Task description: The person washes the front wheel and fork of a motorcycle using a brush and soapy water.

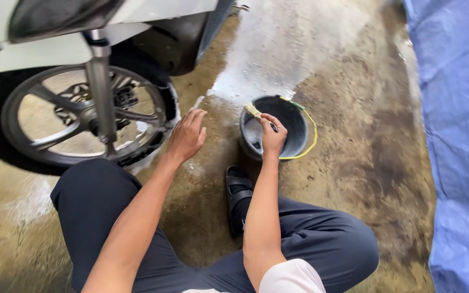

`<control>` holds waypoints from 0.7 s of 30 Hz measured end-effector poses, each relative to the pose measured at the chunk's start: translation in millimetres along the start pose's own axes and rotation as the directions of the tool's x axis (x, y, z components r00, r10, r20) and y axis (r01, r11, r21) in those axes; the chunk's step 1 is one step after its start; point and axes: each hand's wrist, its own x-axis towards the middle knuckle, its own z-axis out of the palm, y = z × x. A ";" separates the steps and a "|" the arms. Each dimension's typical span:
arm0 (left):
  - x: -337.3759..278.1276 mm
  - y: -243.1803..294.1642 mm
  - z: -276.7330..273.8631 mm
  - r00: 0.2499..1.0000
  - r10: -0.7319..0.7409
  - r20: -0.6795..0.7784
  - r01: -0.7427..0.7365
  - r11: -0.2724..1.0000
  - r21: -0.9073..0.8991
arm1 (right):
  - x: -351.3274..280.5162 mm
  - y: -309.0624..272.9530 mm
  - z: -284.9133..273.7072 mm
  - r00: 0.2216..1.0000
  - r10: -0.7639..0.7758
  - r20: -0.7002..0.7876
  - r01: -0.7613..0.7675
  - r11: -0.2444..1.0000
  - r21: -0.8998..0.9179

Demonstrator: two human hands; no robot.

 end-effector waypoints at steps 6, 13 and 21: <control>10.9 -8.5 71.1 0.991 0.053 0.124 -0.039 0.993 -0.113 | 46.1 110.2 -27.8 0.984 0.178 -0.029 -0.172 0.883 -0.436; 10.4 -18.3 88.2 0.980 0.048 0.193 -0.025 0.993 -0.119 | 72.6 149.7 -7.6 0.922 0.378 0.082 -0.203 0.653 -0.730; -0.6 -40.5 77.2 0.976 -0.034 0.217 0.056 0.994 -0.097 | 78.8 165.9 3.5 0.888 0.443 0.126 -0.154 0.544 -0.824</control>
